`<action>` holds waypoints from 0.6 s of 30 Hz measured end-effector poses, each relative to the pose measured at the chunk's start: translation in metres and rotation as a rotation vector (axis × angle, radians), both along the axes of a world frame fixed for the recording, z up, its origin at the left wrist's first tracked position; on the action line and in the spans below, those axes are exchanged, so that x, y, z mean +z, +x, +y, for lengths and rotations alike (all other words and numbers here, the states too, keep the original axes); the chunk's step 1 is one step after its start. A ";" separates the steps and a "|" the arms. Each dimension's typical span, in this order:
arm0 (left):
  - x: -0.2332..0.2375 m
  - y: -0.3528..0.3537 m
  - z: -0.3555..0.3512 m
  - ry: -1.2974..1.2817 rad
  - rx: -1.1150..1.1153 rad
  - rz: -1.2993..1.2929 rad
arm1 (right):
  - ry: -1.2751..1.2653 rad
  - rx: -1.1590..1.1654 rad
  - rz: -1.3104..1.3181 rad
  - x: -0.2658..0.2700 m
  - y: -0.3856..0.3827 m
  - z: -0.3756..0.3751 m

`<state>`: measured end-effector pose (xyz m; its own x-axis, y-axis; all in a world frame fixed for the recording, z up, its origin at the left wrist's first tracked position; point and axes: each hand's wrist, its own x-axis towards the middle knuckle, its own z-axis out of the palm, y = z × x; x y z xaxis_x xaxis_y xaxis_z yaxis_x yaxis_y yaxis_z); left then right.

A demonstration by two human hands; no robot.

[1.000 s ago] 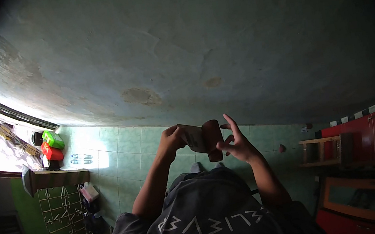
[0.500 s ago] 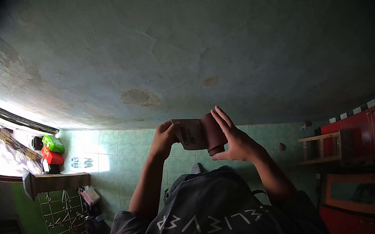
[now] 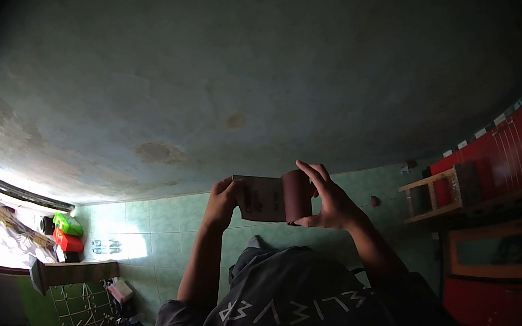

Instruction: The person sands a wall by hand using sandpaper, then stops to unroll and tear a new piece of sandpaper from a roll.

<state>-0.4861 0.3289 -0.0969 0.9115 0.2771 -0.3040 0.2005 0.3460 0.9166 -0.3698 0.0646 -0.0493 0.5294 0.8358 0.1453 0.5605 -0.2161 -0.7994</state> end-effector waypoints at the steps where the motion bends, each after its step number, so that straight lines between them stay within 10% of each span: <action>1: -0.003 0.005 -0.018 -0.010 -0.020 -0.003 | -0.003 -0.011 0.015 0.002 0.002 -0.021; 18: 0.079 0.106 -0.221 0.280 -0.056 -0.215 | 0.067 -0.199 0.037 0.020 0.075 -0.203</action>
